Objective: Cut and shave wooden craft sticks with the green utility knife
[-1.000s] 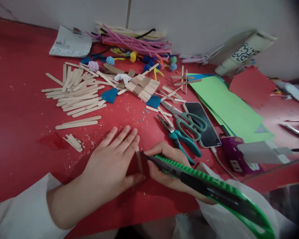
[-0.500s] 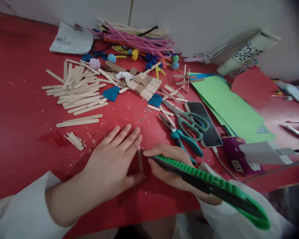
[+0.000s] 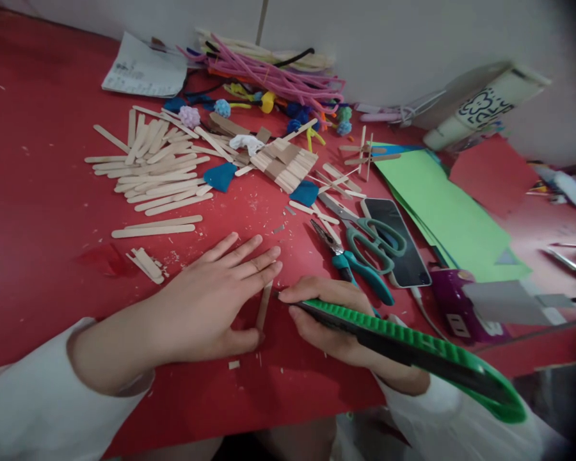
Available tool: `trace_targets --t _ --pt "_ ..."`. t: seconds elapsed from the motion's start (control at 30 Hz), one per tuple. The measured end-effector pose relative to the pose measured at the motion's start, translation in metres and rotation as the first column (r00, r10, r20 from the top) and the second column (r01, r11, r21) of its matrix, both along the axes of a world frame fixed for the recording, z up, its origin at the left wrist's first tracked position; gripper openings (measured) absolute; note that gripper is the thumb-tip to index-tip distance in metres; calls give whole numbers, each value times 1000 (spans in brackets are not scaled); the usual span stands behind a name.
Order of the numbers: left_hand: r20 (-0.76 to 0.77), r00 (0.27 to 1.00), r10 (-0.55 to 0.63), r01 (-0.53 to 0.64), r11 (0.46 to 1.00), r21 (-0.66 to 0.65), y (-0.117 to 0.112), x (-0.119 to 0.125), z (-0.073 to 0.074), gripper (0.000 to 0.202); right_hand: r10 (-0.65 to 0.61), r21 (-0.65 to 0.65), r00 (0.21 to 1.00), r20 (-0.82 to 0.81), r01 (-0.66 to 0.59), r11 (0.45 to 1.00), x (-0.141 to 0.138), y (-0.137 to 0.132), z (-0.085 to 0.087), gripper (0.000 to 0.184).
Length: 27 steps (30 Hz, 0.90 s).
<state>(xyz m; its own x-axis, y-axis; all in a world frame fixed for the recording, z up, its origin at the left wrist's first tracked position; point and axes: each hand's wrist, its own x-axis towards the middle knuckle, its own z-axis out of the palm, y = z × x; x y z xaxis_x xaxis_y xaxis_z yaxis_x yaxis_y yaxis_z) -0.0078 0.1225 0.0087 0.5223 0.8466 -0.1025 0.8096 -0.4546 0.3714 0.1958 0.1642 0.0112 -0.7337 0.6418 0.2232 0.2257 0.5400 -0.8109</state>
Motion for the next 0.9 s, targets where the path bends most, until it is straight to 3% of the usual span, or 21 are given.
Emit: trace_targets --t 0.9 --pt "15 999 -36 36 999 -16 1 -3 -2 70 16 -69 998 54 -13 998 1 0 -3 20"
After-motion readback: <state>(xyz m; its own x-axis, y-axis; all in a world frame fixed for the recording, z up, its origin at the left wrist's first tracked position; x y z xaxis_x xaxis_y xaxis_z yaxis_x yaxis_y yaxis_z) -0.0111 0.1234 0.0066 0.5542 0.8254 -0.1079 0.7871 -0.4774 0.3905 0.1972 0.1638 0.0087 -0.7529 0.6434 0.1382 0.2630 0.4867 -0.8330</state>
